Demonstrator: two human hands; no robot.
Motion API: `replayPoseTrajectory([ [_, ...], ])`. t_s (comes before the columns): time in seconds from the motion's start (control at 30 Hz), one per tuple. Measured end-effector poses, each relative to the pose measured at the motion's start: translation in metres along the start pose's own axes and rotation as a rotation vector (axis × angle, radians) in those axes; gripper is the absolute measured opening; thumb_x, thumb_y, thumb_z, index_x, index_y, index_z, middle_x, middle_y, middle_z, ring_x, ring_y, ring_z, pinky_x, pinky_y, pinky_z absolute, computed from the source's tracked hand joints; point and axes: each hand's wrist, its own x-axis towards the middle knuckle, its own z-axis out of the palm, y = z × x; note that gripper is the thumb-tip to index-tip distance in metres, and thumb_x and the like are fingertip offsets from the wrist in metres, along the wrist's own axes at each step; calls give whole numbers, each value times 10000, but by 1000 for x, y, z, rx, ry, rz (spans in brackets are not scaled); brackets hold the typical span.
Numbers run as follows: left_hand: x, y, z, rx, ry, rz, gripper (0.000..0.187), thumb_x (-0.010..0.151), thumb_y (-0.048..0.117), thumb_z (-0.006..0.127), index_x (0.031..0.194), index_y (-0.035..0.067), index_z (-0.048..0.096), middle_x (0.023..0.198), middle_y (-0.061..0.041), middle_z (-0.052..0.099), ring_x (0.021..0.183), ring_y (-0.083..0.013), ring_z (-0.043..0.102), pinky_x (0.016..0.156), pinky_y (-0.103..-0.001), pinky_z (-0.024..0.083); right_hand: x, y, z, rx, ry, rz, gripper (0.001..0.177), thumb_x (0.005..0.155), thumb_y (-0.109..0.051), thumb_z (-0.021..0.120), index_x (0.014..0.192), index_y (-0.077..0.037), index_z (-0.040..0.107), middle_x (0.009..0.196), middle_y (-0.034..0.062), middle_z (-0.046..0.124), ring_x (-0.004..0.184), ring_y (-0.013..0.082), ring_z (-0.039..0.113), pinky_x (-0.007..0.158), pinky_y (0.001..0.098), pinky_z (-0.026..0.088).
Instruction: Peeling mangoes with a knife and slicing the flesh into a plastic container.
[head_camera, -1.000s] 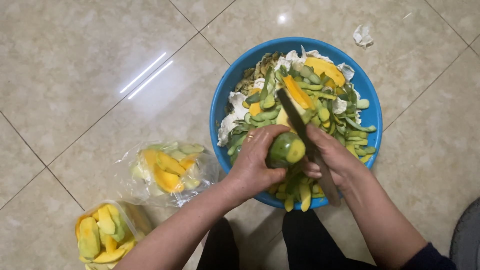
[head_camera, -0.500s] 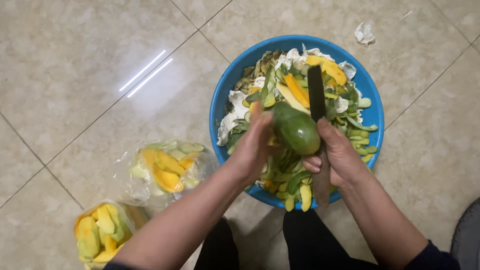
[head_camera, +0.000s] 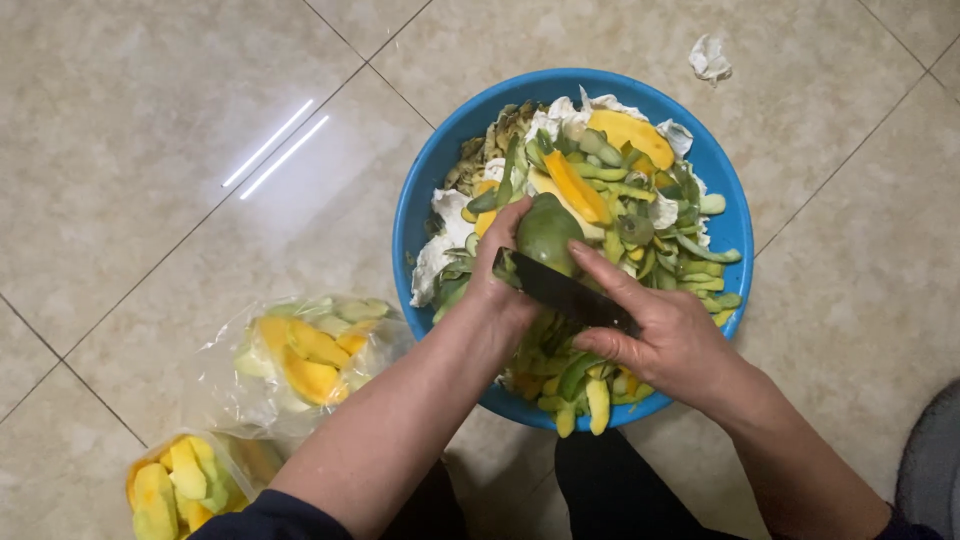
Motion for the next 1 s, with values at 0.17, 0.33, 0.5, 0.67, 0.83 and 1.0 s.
replayPoseTrajectory([
  [0.17, 5, -3, -5, 88, 24, 64, 501, 852, 298, 796, 1207, 4, 599, 1041, -212, 690, 911, -370, 739, 756, -539, 616, -5, 6, 1, -87, 45, -34, 801, 804, -413, 815, 1549, -313, 538, 1284, 59, 761, 1098, 375, 707, 874, 534, 589],
  [0.33, 1, -3, -13, 34, 16, 68, 462, 861, 233, 800, 1169, -53, 608, 1001, -263, 684, 884, -430, 739, 740, -567, 619, -4, -5, 2, -130, 81, -62, 726, 853, -423, 768, 1542, -344, 550, 1281, 9, 766, 1074, 344, 720, 849, 502, 600],
  [0.5, -20, -2, -8, -122, -17, 8, 520, 847, 209, 815, 1191, -40, 515, 1010, -253, 563, 821, -401, 673, 682, -519, 625, 1, -5, 9, -78, 186, -150, 608, 822, -314, 838, 1405, -224, 694, 1298, 25, 760, 1146, 295, 710, 921, 448, 585],
  [0.67, -27, -2, -8, 42, -47, 59, 430, 911, 245, 736, 1186, -2, 518, 1039, -233, 570, 858, -353, 650, 696, -473, 609, 11, -1, 15, 104, 191, -167, 519, 836, -222, 839, 1336, -143, 725, 1300, 80, 754, 1200, 310, 684, 971, 464, 566],
  [0.83, -61, -3, 11, 328, -65, 209, 230, 1024, 277, 556, 1038, 54, 609, 985, -90, 586, 891, -183, 510, 808, -355, 443, 11, -9, 1, 133, -86, 110, 879, 842, -286, 749, 1620, -156, 359, 615, 14, 692, 480, 137, 623, 474, 291, 430],
  [1.0, -65, -7, 13, 452, -27, 252, 563, 848, 365, 553, 1302, 35, 519, 1309, -208, 505, 1166, -334, 478, 999, -479, 386, 8, 19, 12, 29, -20, -66, 593, 896, -357, 686, 1423, -154, 507, 1547, 148, 581, 1040, 295, 795, 795, 372, 689],
])
